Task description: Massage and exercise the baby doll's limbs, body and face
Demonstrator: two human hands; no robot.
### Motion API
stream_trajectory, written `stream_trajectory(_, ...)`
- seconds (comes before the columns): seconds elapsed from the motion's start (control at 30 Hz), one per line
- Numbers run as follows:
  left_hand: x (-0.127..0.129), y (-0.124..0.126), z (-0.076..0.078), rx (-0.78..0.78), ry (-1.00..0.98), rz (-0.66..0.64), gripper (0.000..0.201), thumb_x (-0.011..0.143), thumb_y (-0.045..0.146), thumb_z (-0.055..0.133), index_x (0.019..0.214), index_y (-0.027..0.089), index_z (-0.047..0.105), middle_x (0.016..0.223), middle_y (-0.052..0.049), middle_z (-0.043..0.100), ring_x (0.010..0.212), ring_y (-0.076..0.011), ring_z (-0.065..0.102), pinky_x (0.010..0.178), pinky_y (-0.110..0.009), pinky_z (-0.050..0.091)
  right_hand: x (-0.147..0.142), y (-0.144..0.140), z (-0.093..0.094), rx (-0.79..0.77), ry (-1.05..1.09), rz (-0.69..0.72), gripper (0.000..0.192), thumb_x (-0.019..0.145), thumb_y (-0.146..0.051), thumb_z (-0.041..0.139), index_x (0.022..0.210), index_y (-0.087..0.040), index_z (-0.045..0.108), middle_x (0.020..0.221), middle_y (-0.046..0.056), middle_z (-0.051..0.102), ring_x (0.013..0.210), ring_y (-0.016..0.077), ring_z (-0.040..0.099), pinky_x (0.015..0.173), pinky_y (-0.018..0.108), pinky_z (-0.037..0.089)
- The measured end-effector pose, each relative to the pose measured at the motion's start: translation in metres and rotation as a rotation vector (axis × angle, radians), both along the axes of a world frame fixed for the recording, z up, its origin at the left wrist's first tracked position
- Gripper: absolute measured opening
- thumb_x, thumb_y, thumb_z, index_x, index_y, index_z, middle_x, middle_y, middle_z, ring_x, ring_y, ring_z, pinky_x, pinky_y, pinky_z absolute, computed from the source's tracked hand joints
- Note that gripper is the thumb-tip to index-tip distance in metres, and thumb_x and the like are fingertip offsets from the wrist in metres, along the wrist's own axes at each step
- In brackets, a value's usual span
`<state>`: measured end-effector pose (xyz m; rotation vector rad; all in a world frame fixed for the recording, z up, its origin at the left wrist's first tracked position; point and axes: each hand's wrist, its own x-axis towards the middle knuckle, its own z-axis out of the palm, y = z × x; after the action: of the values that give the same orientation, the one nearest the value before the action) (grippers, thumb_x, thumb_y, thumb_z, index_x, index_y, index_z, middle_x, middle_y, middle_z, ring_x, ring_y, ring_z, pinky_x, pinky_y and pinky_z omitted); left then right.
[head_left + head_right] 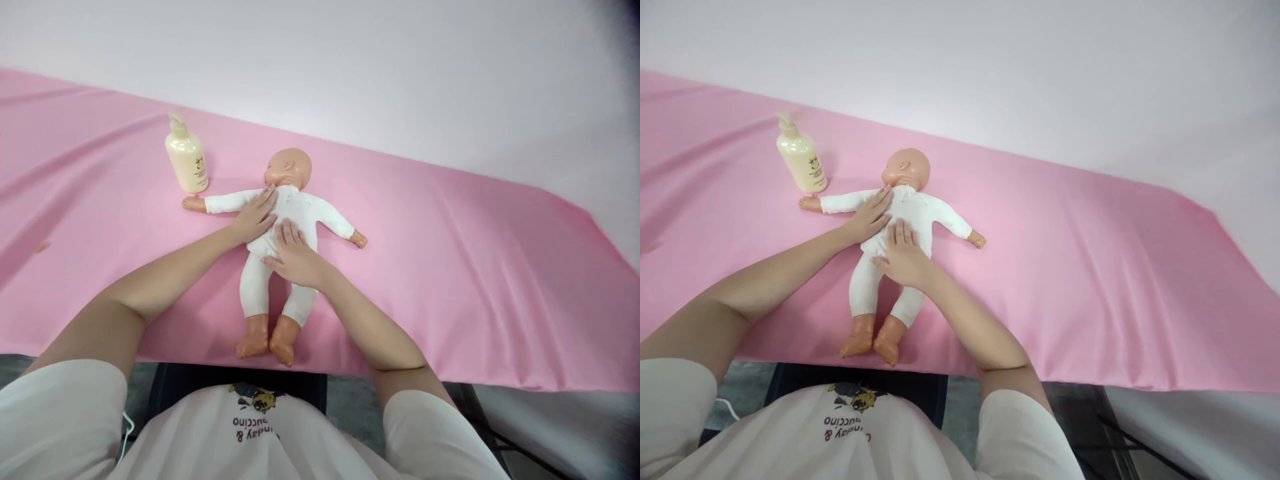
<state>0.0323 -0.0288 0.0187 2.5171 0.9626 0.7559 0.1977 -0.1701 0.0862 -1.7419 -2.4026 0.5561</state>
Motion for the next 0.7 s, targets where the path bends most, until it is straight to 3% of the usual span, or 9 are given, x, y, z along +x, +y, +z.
stream_trajectory(0.1,-0.003,0.000,0.002,0.031,-0.022,-0.082,0.068,0.105,0.049,0.031,0.161,0.010,0.034,0.171,-0.020,0.027,0.163,-0.0328,0.019,0.132,-0.056,0.018,0.002,0.002,0.012,0.032,0.105,0.129,0.077,0.099,-0.067,0.041,0.156,-0.017,0.048,0.164,0.014,0.042,0.158,0.0311,0.036,0.127,0.050,0.040)
stream_trajectory(0.17,-0.005,-0.003,0.006,0.075,-0.049,-0.172,0.062,0.105,0.044,0.030,0.156,0.012,0.043,0.167,-0.019,0.038,0.161,-0.0321,0.027,0.131,-0.058,0.021,0.006,0.010,0.017,0.084,0.296,0.094,0.067,0.103,-0.063,0.030,0.146,-0.020,0.059,0.148,0.012,0.061,0.144,0.0253,0.055,0.120,0.044,0.048)
stream_trajectory(0.23,-0.006,-0.008,0.011,0.130,-0.095,-0.272,0.055,0.104,0.041,0.033,0.148,0.015,0.055,0.158,-0.017,0.053,0.154,-0.0303,0.042,0.130,-0.057,0.027,0.012,0.021,0.015,0.189,0.481,0.015,0.061,0.106,-0.055,0.027,0.138,-0.018,0.064,0.137,0.012,0.068,0.133,0.0217,0.063,0.119,0.040,0.049)
stream_trajectory(0.33,-0.004,-0.017,0.018,0.193,-0.179,-0.397,0.044,0.101,0.038,0.041,0.127,0.019,0.071,0.137,-0.016,0.070,0.137,-0.0267,0.061,0.122,-0.049,0.042,0.023,0.040,0.002,0.349,0.512,0.006,0.053,0.104,-0.049,0.036,0.137,-0.019,0.064,0.149,0.011,0.060,0.144,0.0222,0.054,0.127,0.044,0.039)
stream_trajectory(0.5,0.000,-0.027,0.022,0.199,-0.204,-0.459,0.031,0.096,0.037,0.051,0.099,0.022,0.078,0.108,-0.014,0.081,0.111,-0.0247,0.075,0.103,-0.042,0.058,0.033,0.054,-0.013,0.209,0.276,0.085,0.056,0.105,-0.044,0.037,0.155,-0.021,0.049,0.171,0.006,0.031,0.165,0.0263,0.018,0.136,0.055,0.012)
stream_trajectory(0.6,0.001,-0.028,0.022,0.174,-0.193,-0.436,0.030,0.094,0.037,0.052,0.096,0.022,0.077,0.104,-0.014,0.081,0.108,-0.0255,0.076,0.102,-0.043,0.058,0.030,0.053,-0.010,0.163,0.229,0.055,0.057,0.107,-0.042,0.031,0.158,-0.022,0.045,0.173,0.005,0.026,0.165,0.0248,0.015,0.136,0.050,0.010)
stream_trajectory(0.7,0.001,-0.026,0.023,0.143,-0.187,-0.395,0.033,0.097,0.033,0.046,0.095,0.022,0.077,0.108,-0.014,0.081,0.116,-0.0252,0.074,0.107,-0.044,0.056,0.024,0.051,-0.009,0.162,0.179,-0.088,0.057,0.108,-0.044,0.030,0.160,-0.023,0.042,0.173,0.003,0.023,0.165,0.0237,0.016,0.136,0.050,0.010)
